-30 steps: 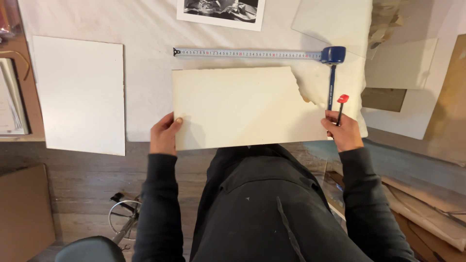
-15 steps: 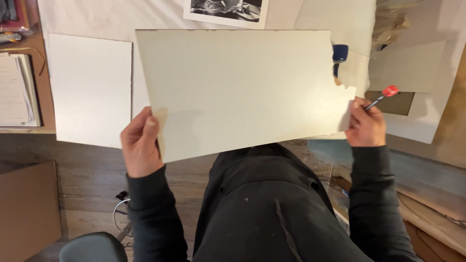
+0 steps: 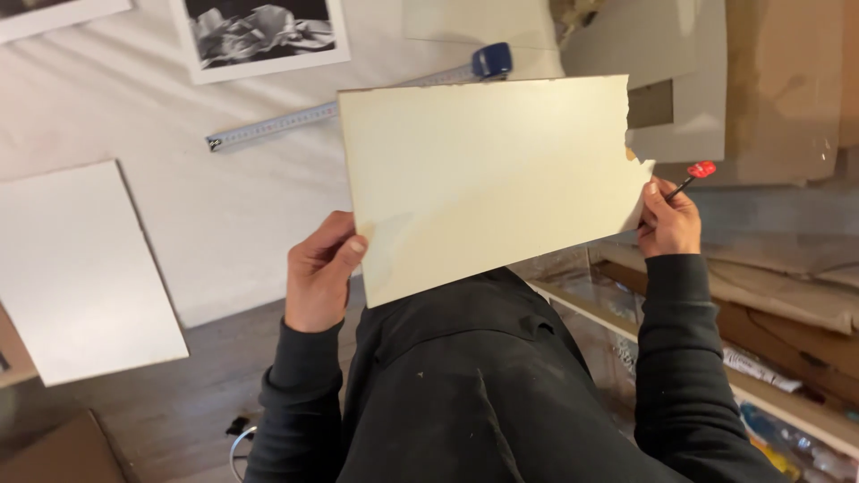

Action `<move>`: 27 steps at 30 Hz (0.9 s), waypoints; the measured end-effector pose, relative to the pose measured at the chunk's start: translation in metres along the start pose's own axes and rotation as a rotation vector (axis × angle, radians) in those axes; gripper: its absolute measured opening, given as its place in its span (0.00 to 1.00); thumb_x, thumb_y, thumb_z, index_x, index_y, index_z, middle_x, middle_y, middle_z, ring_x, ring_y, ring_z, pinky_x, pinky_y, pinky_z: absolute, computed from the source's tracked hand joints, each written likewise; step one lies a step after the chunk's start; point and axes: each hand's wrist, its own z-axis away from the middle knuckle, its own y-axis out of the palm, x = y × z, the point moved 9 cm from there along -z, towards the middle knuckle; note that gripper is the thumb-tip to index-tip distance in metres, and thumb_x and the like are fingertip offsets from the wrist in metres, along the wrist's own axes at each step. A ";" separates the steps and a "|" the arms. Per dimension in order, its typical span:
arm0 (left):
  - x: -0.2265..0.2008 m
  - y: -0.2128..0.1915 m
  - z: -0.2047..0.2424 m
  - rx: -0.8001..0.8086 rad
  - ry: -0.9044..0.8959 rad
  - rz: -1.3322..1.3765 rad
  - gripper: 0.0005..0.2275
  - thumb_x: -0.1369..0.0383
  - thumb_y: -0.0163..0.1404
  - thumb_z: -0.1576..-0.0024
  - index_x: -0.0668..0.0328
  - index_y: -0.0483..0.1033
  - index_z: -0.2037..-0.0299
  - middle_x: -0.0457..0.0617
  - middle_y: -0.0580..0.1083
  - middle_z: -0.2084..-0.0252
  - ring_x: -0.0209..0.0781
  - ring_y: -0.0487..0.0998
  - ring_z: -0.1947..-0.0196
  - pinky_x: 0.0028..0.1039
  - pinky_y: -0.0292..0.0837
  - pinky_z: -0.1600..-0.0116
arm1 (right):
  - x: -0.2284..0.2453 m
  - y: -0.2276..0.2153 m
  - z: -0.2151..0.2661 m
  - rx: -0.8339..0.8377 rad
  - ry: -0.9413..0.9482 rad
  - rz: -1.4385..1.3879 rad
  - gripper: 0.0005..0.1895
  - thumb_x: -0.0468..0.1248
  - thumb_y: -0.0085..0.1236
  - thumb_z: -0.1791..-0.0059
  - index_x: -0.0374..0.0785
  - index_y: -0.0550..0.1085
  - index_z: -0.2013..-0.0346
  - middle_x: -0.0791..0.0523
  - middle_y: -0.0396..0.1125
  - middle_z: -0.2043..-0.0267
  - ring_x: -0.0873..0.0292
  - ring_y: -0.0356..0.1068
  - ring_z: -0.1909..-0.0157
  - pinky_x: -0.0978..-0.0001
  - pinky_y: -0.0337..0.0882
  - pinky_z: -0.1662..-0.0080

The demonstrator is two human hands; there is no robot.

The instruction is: The recorder is measuring and marking a mount board for framing using a tape measure and a pencil.

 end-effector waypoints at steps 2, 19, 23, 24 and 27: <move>-0.002 0.019 -0.007 0.055 -0.020 -0.080 0.12 0.76 0.51 0.34 0.74 0.76 0.42 0.43 0.72 0.56 0.30 0.67 0.59 0.19 0.64 0.53 | -0.015 -0.024 0.003 -0.040 0.010 -0.026 0.10 0.31 0.54 0.43 0.33 0.77 0.47 0.65 0.67 0.67 0.74 0.52 0.75 0.83 0.53 0.70; -0.001 0.021 -0.027 -0.093 -0.169 -0.654 0.10 0.71 0.55 0.42 0.67 0.78 0.52 0.41 0.77 0.68 0.27 0.72 0.75 0.19 0.69 0.68 | -0.027 -0.056 0.024 -0.140 -0.036 0.061 0.08 0.30 0.58 0.43 0.32 0.78 0.49 0.63 0.70 0.62 0.73 0.57 0.70 0.82 0.58 0.65; -0.031 -0.013 -0.020 -0.158 0.039 -0.798 0.08 0.73 0.57 0.42 0.68 0.81 0.55 0.47 0.74 0.66 0.29 0.72 0.72 0.21 0.69 0.66 | 0.023 -0.002 0.033 -0.101 -0.038 0.311 0.08 0.30 0.60 0.44 0.30 0.77 0.52 0.61 0.67 0.68 0.71 0.57 0.73 0.76 0.59 0.68; -0.040 -0.025 -0.016 -0.225 0.063 -0.889 0.09 0.72 0.59 0.44 0.69 0.81 0.56 0.49 0.72 0.69 0.32 0.70 0.73 0.24 0.66 0.67 | 0.035 0.009 0.033 -0.054 -0.110 0.309 0.06 0.31 0.59 0.43 0.30 0.77 0.53 0.60 0.66 0.70 0.69 0.58 0.73 0.75 0.58 0.68; -0.037 -0.060 0.001 -0.312 0.096 -0.871 0.07 0.73 0.62 0.42 0.70 0.80 0.60 0.51 0.71 0.71 0.35 0.67 0.73 0.27 0.64 0.66 | 0.062 0.046 0.035 0.035 -0.148 0.162 0.09 0.37 0.55 0.40 0.32 0.74 0.60 0.55 0.71 0.69 0.70 0.54 0.78 0.75 0.56 0.71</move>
